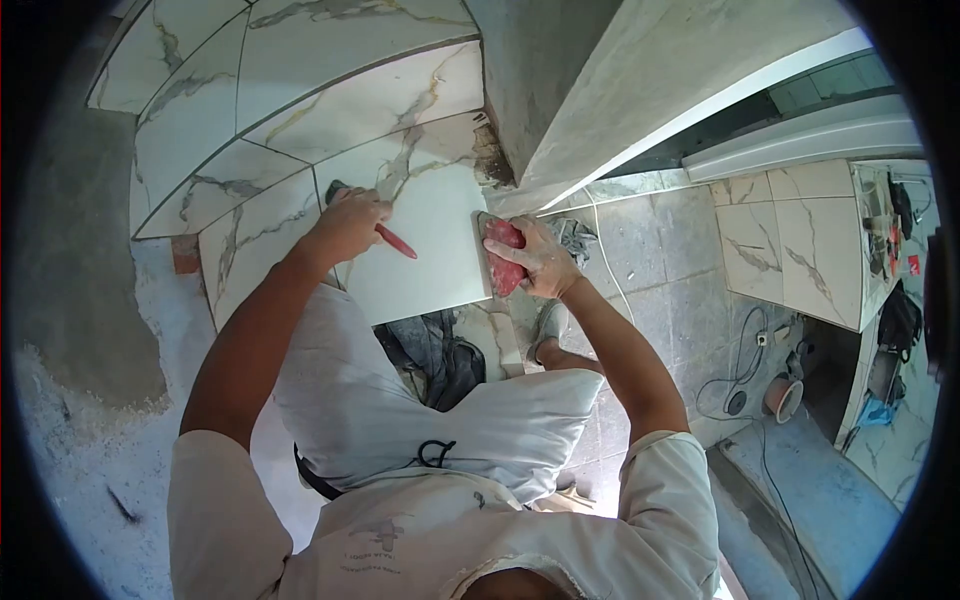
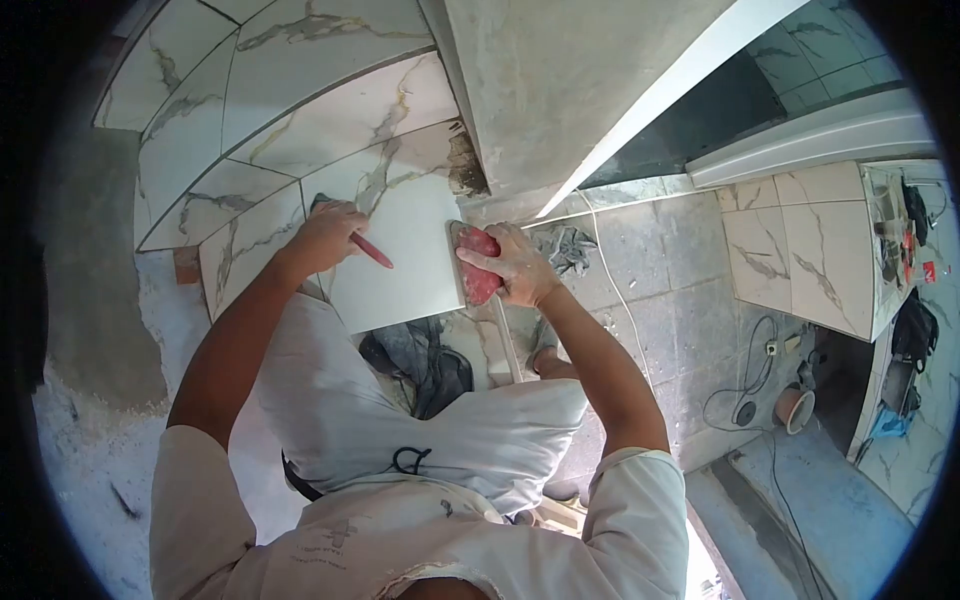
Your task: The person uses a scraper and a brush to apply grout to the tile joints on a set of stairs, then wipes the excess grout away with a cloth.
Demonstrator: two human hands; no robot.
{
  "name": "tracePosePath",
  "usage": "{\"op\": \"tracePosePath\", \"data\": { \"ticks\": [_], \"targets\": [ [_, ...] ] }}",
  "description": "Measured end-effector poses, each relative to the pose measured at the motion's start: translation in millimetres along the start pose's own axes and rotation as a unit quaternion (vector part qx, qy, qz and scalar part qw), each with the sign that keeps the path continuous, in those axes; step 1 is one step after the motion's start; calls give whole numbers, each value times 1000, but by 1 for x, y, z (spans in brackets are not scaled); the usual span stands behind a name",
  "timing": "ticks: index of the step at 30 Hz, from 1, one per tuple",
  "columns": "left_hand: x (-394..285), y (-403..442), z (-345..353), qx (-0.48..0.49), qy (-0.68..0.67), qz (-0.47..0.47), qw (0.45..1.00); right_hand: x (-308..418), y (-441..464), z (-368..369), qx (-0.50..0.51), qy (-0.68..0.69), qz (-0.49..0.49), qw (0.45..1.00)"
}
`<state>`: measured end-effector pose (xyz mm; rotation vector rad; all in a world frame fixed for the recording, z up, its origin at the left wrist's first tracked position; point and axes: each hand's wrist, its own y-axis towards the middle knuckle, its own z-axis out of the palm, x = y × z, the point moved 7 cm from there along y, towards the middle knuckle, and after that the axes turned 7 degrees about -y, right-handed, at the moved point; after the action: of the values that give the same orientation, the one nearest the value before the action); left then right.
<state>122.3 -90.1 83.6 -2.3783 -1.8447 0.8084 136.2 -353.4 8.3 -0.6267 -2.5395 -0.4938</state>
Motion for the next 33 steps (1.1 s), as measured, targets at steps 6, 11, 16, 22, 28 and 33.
{"op": "tracePosePath", "data": {
  "ticks": [6,11,16,22,28,33],
  "targets": [
    [11,-7,-25,-27,-27,-29,999,-15,-28,12,80,-110,41,990],
    [35,-41,-51,-103,-98,5,990,-46,-114,9,167,-249,254,920],
    [126,-89,-48,-167,-224,-152,948,-13,-164,-24,-58,577,514,631],
    [170,-124,22,-255,-60,-97,960,120,-80,-57,-143,853,280,417],
    [153,-131,38,-336,44,-122,933,159,-70,-34,-187,803,379,420],
    [156,-132,34,-330,28,-132,934,158,-84,-37,-166,681,551,453]
  ]
}}
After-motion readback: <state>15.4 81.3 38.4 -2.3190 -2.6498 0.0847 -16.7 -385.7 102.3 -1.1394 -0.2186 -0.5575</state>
